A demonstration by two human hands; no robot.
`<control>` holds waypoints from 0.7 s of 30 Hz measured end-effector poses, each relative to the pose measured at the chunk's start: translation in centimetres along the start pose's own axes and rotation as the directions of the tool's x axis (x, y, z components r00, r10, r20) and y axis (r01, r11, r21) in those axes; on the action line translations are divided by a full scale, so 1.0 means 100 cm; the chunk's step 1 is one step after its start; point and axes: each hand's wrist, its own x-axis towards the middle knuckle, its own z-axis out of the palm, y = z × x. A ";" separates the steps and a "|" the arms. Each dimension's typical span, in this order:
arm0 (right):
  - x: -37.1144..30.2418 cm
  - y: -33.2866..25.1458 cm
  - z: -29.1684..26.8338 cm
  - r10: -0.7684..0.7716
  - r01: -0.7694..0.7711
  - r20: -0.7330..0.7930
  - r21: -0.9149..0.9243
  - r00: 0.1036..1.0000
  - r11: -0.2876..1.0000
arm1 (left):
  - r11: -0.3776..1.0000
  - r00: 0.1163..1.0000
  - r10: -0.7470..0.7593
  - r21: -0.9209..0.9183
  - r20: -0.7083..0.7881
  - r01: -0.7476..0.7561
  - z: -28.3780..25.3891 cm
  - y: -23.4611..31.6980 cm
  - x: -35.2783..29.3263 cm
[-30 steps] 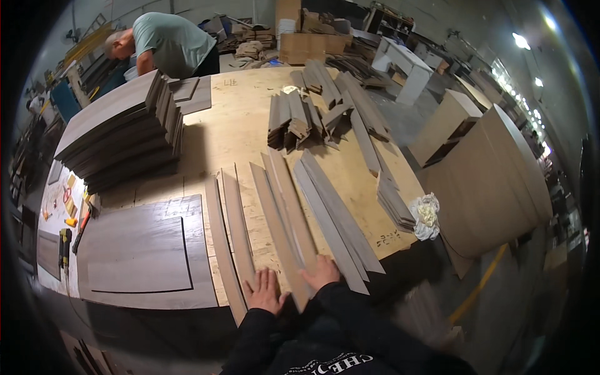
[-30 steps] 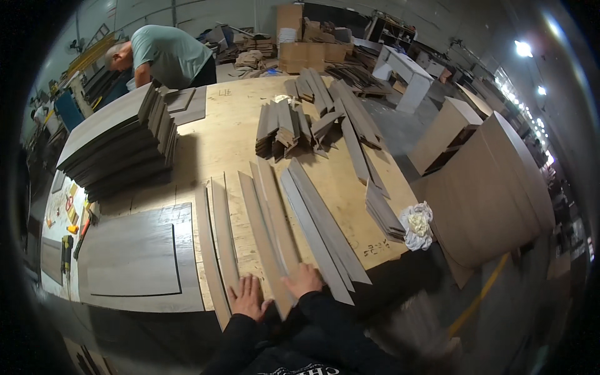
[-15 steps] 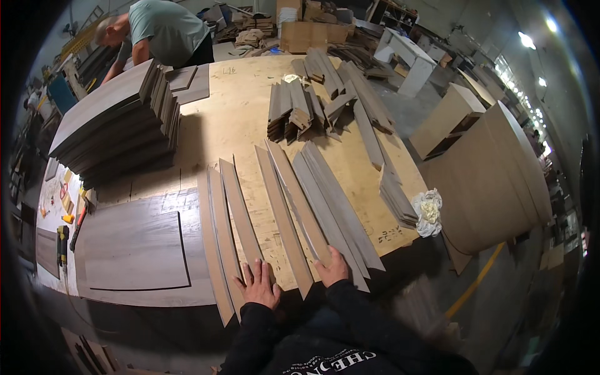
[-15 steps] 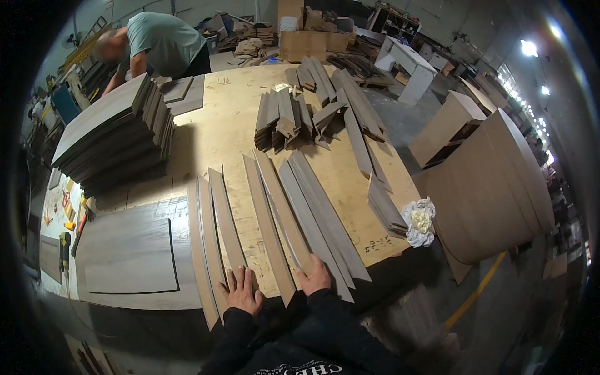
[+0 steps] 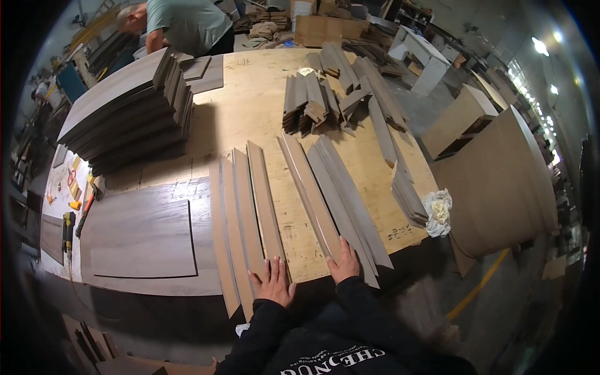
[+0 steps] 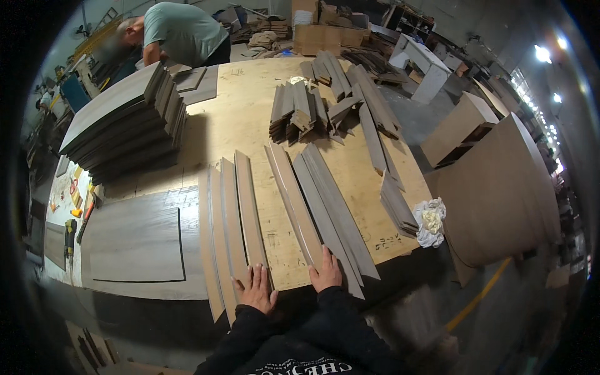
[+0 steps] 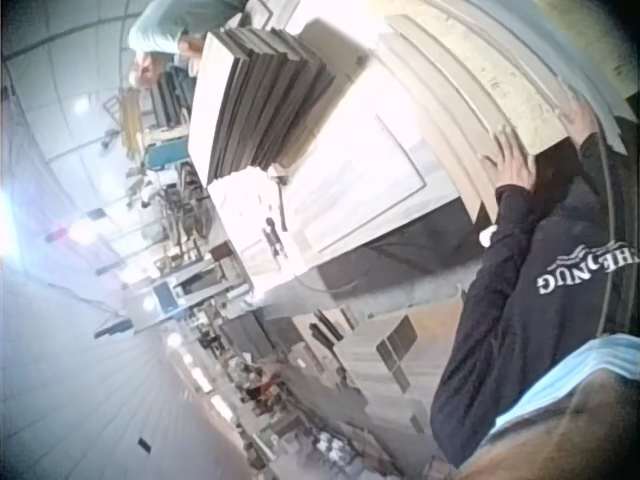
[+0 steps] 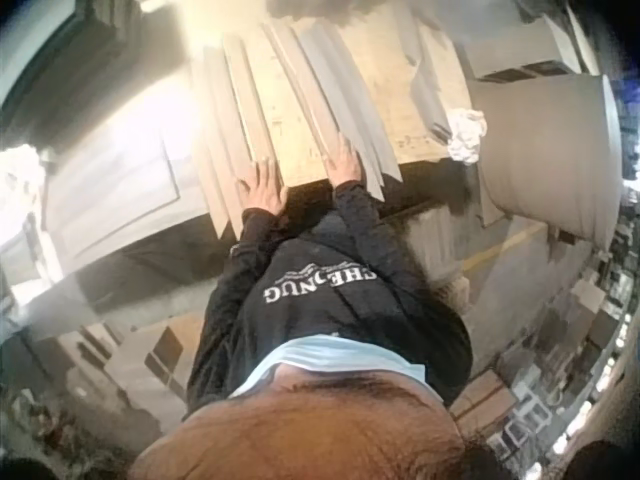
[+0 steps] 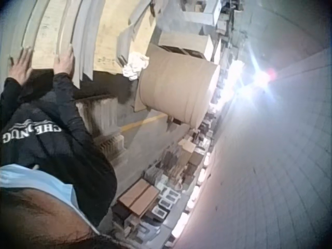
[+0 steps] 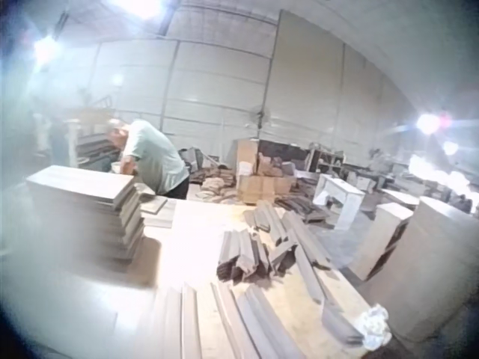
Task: The person stacks thin wooden planks on a workbench, aligning them into neat piles. They then pick up a white cloth and wipe the surface of the stacked planks.
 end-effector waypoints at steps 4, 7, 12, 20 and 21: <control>-0.005 -0.004 0.005 0.031 -0.030 0.059 -0.018 0.998 0.999 | 0.990 0.996 -0.081 -0.121 -0.033 0.077 -0.033 -0.024 -0.018; -0.005 -0.007 0.023 -0.029 0.027 0.053 0.029 0.998 0.999 | 0.966 0.967 -0.253 -0.068 -0.030 0.251 -0.025 -0.063 -0.028; -0.007 -0.008 0.067 -0.031 -0.007 0.088 0.401 0.996 0.916 | 0.960 0.961 -0.276 -0.062 -0.020 0.274 -0.027 -0.067 -0.027; -0.008 -0.001 0.020 -0.112 0.127 -0.189 0.068 0.976 0.990 | 0.984 0.997 0.044 -0.170 -0.069 -0.055 -0.001 0.031 0.017; -0.014 0.000 0.021 -0.092 0.102 -0.190 0.043 0.977 0.994 | 0.985 0.998 0.058 -0.160 -0.036 -0.063 0.005 0.033 0.022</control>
